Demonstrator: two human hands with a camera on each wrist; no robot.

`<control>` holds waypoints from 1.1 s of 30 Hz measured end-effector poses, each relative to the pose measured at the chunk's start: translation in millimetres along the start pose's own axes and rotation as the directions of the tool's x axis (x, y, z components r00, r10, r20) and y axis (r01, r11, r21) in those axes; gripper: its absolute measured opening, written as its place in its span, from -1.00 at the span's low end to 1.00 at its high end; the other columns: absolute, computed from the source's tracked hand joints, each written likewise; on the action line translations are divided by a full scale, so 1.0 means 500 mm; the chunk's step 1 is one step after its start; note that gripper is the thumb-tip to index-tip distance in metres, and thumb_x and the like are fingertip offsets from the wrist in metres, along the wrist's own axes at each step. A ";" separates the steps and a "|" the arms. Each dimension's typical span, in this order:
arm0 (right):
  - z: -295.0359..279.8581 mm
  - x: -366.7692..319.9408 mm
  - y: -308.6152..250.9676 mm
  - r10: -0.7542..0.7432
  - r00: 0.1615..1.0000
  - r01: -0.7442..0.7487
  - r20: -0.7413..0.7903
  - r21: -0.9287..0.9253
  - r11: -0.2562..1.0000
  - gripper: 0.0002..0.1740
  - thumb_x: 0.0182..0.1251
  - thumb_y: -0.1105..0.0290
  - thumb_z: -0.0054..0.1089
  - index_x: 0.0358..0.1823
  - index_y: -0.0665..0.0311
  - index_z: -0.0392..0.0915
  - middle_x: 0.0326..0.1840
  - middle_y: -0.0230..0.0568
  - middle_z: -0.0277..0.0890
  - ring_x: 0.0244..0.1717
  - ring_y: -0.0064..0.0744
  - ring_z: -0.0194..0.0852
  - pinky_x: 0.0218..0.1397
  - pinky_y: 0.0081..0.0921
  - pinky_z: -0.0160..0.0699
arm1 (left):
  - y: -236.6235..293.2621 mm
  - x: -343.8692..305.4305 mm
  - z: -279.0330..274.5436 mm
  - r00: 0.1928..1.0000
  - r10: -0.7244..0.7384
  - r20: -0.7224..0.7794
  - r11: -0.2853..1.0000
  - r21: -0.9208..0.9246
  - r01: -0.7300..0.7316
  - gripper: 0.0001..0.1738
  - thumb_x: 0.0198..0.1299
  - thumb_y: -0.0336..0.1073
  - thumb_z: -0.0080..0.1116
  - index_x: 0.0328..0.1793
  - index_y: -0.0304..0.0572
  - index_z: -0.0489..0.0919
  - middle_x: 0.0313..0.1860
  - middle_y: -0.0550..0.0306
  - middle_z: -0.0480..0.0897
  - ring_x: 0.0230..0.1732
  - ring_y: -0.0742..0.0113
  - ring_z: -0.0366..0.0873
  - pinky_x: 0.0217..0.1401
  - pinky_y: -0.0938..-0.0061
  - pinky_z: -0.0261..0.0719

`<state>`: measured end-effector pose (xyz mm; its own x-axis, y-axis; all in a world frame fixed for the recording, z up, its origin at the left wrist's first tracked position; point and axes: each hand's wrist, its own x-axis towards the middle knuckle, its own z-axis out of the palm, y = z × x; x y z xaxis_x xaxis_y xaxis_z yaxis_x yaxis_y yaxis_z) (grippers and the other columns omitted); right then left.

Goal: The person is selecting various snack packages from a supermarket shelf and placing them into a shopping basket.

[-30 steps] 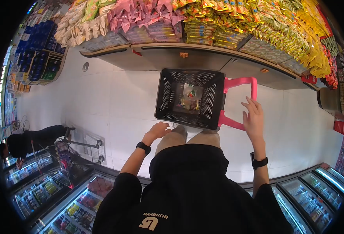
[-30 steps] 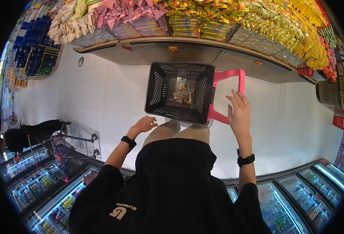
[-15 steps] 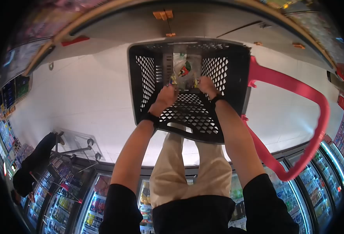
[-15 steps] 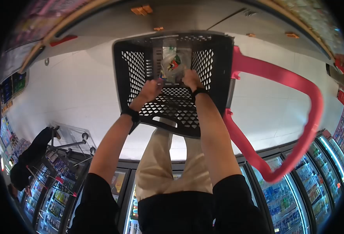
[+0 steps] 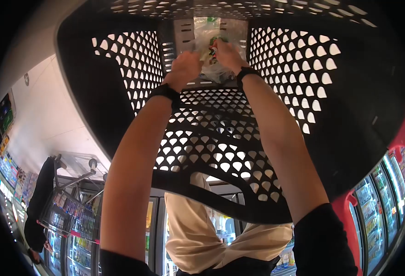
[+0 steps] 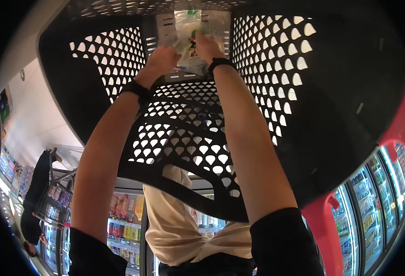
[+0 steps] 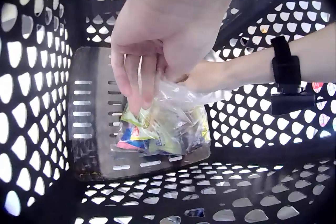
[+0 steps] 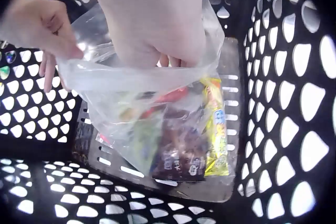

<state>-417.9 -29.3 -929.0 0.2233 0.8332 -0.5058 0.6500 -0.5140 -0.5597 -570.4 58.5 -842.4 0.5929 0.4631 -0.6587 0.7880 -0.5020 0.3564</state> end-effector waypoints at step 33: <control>0.053 -0.009 0.041 0.499 0.862 -0.442 0.086 0.611 0.657 -0.80 0.17 0.38 0.25 -0.34 0.40 0.68 -0.29 0.10 0.69 -0.23 0.01 0.70 -0.11 -0.24 0.66 | 0.008 -0.071 -0.070 0.982 -0.136 0.131 0.982 -0.113 0.151 -0.66 -0.02 -0.23 0.51 -0.21 -0.31 0.68 -0.16 -0.28 0.68 -0.07 -0.15 0.70 0.01 0.16 0.70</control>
<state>-424.7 -48.8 -955.8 0.4541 0.4443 -0.7723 -0.1149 -0.8304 -0.5452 -582.4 65.7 -794.4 0.4536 0.4275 -0.7820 0.8821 -0.3403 0.3257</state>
